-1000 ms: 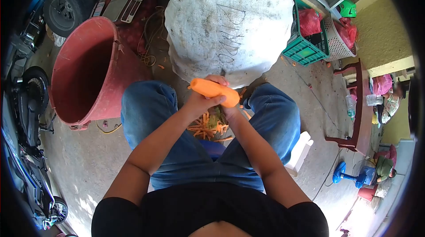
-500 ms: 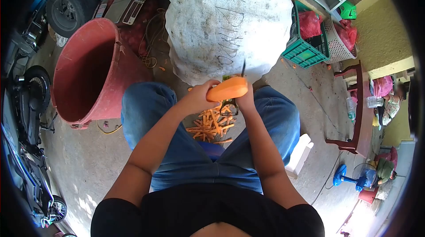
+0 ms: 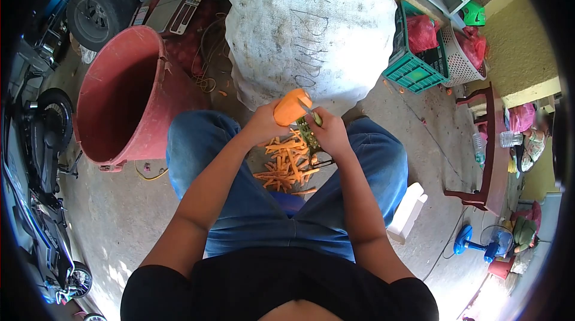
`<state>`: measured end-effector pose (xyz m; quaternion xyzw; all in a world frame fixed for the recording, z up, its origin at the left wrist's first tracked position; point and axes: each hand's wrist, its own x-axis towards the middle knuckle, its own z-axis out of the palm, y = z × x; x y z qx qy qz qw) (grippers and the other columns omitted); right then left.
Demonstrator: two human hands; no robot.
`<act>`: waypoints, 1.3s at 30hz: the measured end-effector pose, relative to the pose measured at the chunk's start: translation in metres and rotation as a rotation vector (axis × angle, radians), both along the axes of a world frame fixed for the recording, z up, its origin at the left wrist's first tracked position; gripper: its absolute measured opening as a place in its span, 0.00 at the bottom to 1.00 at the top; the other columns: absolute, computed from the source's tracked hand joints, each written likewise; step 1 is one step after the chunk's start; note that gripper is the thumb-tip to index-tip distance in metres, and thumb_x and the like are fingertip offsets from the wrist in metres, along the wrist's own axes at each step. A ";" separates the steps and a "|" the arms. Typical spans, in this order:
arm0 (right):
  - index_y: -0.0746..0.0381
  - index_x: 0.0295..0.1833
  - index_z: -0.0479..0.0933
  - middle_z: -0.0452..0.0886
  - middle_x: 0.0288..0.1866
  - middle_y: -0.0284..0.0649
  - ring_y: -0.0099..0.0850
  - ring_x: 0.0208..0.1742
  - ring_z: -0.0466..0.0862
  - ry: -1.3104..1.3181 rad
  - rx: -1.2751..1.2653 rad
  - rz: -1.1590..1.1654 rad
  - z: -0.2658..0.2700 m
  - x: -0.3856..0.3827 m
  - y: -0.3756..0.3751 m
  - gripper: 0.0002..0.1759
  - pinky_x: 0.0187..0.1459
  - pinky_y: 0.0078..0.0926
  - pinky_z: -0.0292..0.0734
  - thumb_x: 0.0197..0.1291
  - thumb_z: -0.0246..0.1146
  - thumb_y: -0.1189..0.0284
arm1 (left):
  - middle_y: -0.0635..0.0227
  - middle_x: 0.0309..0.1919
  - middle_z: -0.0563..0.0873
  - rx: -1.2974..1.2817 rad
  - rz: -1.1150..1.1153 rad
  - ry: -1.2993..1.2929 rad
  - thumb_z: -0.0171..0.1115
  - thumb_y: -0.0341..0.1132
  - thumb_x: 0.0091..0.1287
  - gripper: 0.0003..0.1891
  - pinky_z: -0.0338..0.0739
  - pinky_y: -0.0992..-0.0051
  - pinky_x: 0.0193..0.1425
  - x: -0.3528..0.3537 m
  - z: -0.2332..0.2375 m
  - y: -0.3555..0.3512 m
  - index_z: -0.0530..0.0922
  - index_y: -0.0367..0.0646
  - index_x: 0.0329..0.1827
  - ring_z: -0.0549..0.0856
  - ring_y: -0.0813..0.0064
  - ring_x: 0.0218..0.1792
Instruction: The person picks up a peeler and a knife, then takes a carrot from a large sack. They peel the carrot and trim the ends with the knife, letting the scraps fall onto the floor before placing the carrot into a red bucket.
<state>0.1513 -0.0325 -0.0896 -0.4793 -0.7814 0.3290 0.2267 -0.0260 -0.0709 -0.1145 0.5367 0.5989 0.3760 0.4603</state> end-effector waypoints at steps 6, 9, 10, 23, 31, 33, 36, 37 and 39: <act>0.63 0.35 0.73 0.75 0.22 0.51 0.48 0.28 0.76 -0.060 -0.036 0.015 0.002 0.002 -0.001 0.12 0.30 0.40 0.69 0.51 0.57 0.65 | 0.60 0.33 0.80 -0.071 -0.097 0.033 0.64 0.33 0.37 0.27 0.72 0.74 0.41 -0.002 0.010 -0.002 0.72 0.38 0.45 0.80 0.69 0.35; 0.64 0.35 0.72 0.75 0.23 0.52 0.49 0.29 0.76 -0.033 -0.077 0.009 0.001 0.001 -0.001 0.12 0.31 0.40 0.69 0.51 0.57 0.66 | 0.59 0.31 0.81 -0.019 -0.087 0.067 0.64 0.33 0.37 0.27 0.73 0.74 0.40 -0.001 0.013 -0.005 0.72 0.38 0.45 0.81 0.67 0.34; 0.64 0.34 0.72 0.75 0.23 0.53 0.50 0.29 0.75 -0.013 -0.069 -0.011 -0.001 0.000 -0.002 0.12 0.31 0.41 0.69 0.51 0.57 0.66 | 0.58 0.30 0.81 0.027 -0.086 0.105 0.64 0.33 0.37 0.27 0.73 0.73 0.39 -0.001 0.014 -0.006 0.72 0.38 0.45 0.81 0.66 0.33; 0.67 0.29 0.71 0.74 0.25 0.56 0.52 0.32 0.75 -0.034 -0.067 -0.116 -0.021 -0.010 -0.004 0.10 0.35 0.42 0.69 0.48 0.56 0.70 | 0.53 0.28 0.80 0.052 -0.167 0.162 0.63 0.33 0.38 0.23 0.73 0.71 0.38 -0.007 0.014 -0.013 0.71 0.36 0.41 0.81 0.58 0.32; 0.71 0.30 0.73 0.75 0.27 0.58 0.52 0.34 0.75 -0.005 -0.223 -0.064 -0.077 -0.003 0.011 0.14 0.37 0.42 0.69 0.46 0.54 0.68 | 0.56 0.30 0.80 0.043 -0.193 0.171 0.64 0.31 0.38 0.24 0.72 0.72 0.39 -0.001 0.033 -0.022 0.71 0.38 0.42 0.80 0.63 0.33; 0.71 0.31 0.74 0.76 0.30 0.58 0.51 0.36 0.76 -0.194 -0.205 0.055 -0.125 0.008 0.020 0.18 0.39 0.41 0.69 0.47 0.53 0.64 | 0.57 0.31 0.80 0.145 -0.271 0.042 0.65 0.31 0.38 0.24 0.72 0.73 0.40 0.011 0.053 -0.031 0.71 0.38 0.42 0.80 0.64 0.34; 0.70 0.35 0.75 0.76 0.34 0.58 0.50 0.39 0.76 0.118 -0.288 -0.047 -0.133 -0.004 0.002 0.19 0.42 0.40 0.70 0.48 0.53 0.63 | 0.62 0.34 0.79 0.250 -0.315 -0.084 0.66 0.29 0.38 0.25 0.71 0.76 0.44 0.012 0.079 -0.037 0.71 0.40 0.43 0.80 0.70 0.38; 0.70 0.37 0.74 0.76 0.35 0.58 0.49 0.40 0.76 -0.061 -0.289 0.040 -0.146 -0.006 0.003 0.20 0.43 0.40 0.70 0.48 0.54 0.62 | 0.63 0.34 0.79 0.271 -0.183 -0.140 0.66 0.28 0.38 0.24 0.71 0.77 0.44 0.006 0.078 -0.038 0.71 0.40 0.43 0.79 0.72 0.38; 0.70 0.39 0.74 0.76 0.37 0.56 0.47 0.41 0.76 -0.356 -0.328 0.129 -0.130 -0.011 0.001 0.20 0.45 0.40 0.70 0.48 0.54 0.62 | 0.64 0.35 0.79 0.336 -0.011 -0.022 0.66 0.27 0.40 0.24 0.71 0.77 0.45 -0.015 0.088 -0.040 0.71 0.39 0.44 0.79 0.76 0.39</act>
